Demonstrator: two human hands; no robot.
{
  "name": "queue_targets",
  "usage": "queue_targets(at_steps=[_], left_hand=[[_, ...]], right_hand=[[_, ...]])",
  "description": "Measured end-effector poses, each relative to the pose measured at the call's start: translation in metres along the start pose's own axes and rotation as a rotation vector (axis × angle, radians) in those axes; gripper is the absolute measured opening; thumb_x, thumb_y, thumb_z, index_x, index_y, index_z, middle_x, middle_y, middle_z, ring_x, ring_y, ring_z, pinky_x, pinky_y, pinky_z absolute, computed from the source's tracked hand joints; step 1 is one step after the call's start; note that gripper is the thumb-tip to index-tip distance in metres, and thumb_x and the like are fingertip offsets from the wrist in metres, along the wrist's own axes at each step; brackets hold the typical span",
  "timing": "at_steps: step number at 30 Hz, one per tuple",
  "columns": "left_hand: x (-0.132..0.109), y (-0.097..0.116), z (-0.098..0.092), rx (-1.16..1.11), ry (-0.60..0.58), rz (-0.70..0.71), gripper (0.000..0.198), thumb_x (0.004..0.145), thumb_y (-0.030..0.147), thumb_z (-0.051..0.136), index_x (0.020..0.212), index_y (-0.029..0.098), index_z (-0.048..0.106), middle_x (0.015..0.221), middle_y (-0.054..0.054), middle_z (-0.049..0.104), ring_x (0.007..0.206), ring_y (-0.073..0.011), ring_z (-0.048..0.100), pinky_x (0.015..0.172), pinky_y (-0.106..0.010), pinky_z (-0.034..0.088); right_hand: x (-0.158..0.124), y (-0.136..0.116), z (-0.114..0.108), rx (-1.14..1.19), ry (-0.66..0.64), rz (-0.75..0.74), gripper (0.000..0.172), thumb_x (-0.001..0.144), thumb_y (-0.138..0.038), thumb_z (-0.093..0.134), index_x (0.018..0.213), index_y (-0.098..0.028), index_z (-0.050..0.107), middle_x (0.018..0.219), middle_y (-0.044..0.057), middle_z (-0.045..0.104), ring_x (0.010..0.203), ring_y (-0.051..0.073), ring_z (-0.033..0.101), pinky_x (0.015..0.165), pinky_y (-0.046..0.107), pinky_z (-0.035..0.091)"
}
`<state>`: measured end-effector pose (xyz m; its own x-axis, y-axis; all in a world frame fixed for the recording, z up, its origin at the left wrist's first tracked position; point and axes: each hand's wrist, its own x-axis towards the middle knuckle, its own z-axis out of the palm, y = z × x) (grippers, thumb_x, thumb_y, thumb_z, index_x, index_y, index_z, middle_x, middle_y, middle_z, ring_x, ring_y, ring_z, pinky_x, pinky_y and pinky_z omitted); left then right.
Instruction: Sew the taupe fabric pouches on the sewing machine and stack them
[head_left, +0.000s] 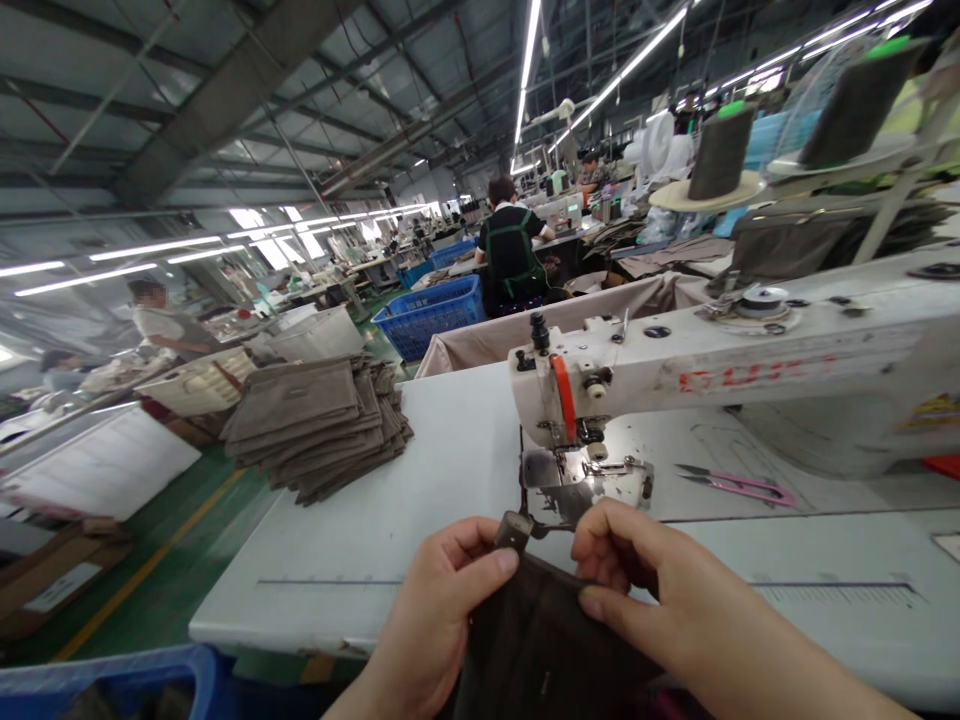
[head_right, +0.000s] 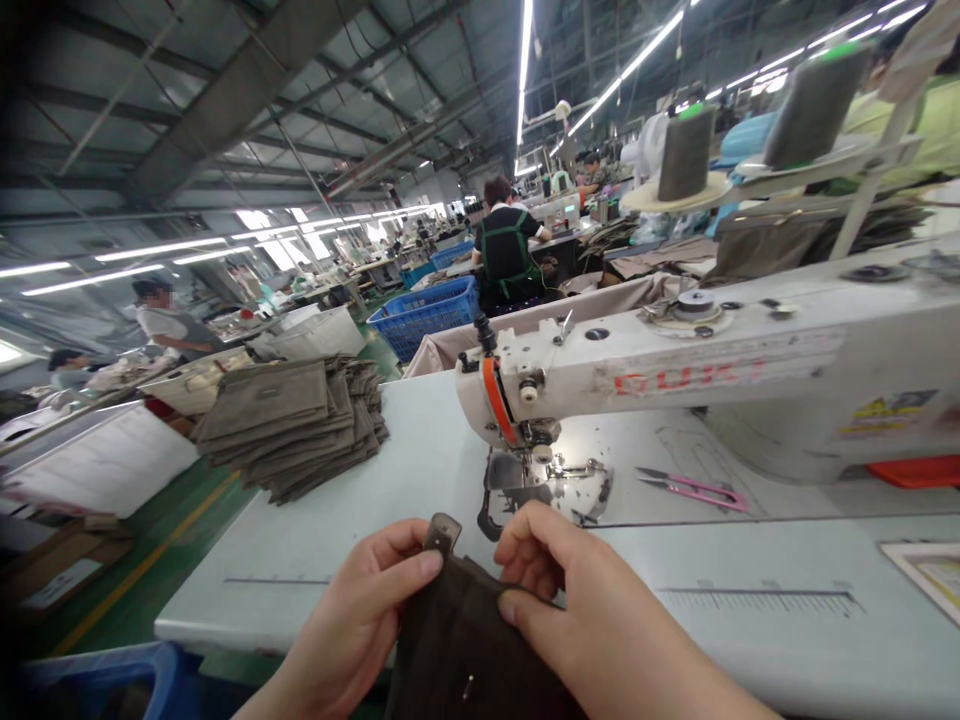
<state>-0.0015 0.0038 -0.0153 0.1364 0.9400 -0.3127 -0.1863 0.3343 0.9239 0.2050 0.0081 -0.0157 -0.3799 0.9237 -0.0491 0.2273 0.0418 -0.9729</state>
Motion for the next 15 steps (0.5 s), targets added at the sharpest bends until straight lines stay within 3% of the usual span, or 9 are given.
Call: queue_targets(at_steps=[2, 5, 8, 10, 12, 15], left_hand=[[0.001, 0.001, -0.002, 0.081, 0.002, 0.008, 0.024, 0.072, 0.028, 0.076, 0.087, 0.012, 0.068, 0.075, -0.004, 0.066, 0.064, -0.0132, 0.058, 0.061, -0.022, 0.045], [0.008, 0.014, -0.007, 0.283, -0.066, 0.014, 0.025, 0.073, 0.031, 0.073, 0.088, 0.012, 0.067, 0.076, -0.004, 0.066, 0.066, -0.0139, 0.058, 0.062, -0.022, 0.044], [0.028, 0.030, -0.015, 0.707, -0.176, 0.087, 0.022, 0.079, 0.032, 0.064, 0.089, 0.012, 0.066, 0.077, -0.003, 0.066, 0.067, -0.0147, 0.058, 0.062, -0.023, 0.044], [0.050, 0.034, -0.020, 0.961, -0.197, 0.146, 0.018, 0.079, 0.028, 0.060, 0.086, 0.013, 0.066, 0.074, -0.003, 0.066, 0.067, -0.0159, 0.058, 0.061, -0.024, 0.044], [0.077, 0.029, -0.024, 1.089, -0.151, 0.200, 0.011, 0.077, 0.023, 0.061, 0.080, 0.014, 0.066, 0.070, -0.002, 0.064, 0.066, -0.0171, 0.058, 0.061, -0.025, 0.045], [0.121, 0.012, -0.022, 1.228, -0.030, 0.317, 0.002, 0.073, 0.017, 0.064, 0.073, 0.015, 0.065, 0.073, -0.003, 0.064, 0.076, -0.0213, 0.059, 0.072, -0.032, 0.046]], right_hand=[[-0.002, -0.002, -0.001, 0.004, -0.040, -0.038, 0.023, 0.070, -0.007, 0.053, 0.086, -0.022, 0.056, 0.078, -0.003, 0.058, 0.074, 0.013, 0.056, 0.067, 0.023, 0.045], [-0.003, -0.003, -0.001, -0.043, -0.160, -0.215, 0.028, 0.079, -0.008, 0.052, 0.096, -0.025, 0.066, 0.085, -0.002, 0.062, 0.081, 0.013, 0.060, 0.075, 0.022, 0.047], [0.008, 0.006, 0.006, -0.165, -0.262, -0.418, 0.044, 0.082, -0.001, 0.044, 0.107, -0.028, 0.069, 0.099, 0.000, 0.066, 0.092, 0.011, 0.062, 0.083, 0.020, 0.046], [0.023, 0.020, 0.015, -0.405, -0.251, -0.532, 0.049, 0.083, 0.001, 0.044, 0.116, -0.027, 0.066, 0.105, 0.000, 0.066, 0.093, 0.011, 0.062, 0.082, 0.018, 0.046], [0.043, 0.037, 0.023, -0.791, -0.166, -0.617, 0.034, 0.090, -0.009, 0.050, 0.115, -0.026, 0.066, 0.094, 0.000, 0.066, 0.081, 0.012, 0.063, 0.073, 0.020, 0.049], [0.075, 0.058, 0.026, -0.972, -0.077, -0.618, 0.019, 0.092, -0.018, 0.055, 0.104, -0.020, 0.070, 0.091, 0.006, 0.065, 0.090, 0.022, 0.060, 0.079, 0.033, 0.050]])
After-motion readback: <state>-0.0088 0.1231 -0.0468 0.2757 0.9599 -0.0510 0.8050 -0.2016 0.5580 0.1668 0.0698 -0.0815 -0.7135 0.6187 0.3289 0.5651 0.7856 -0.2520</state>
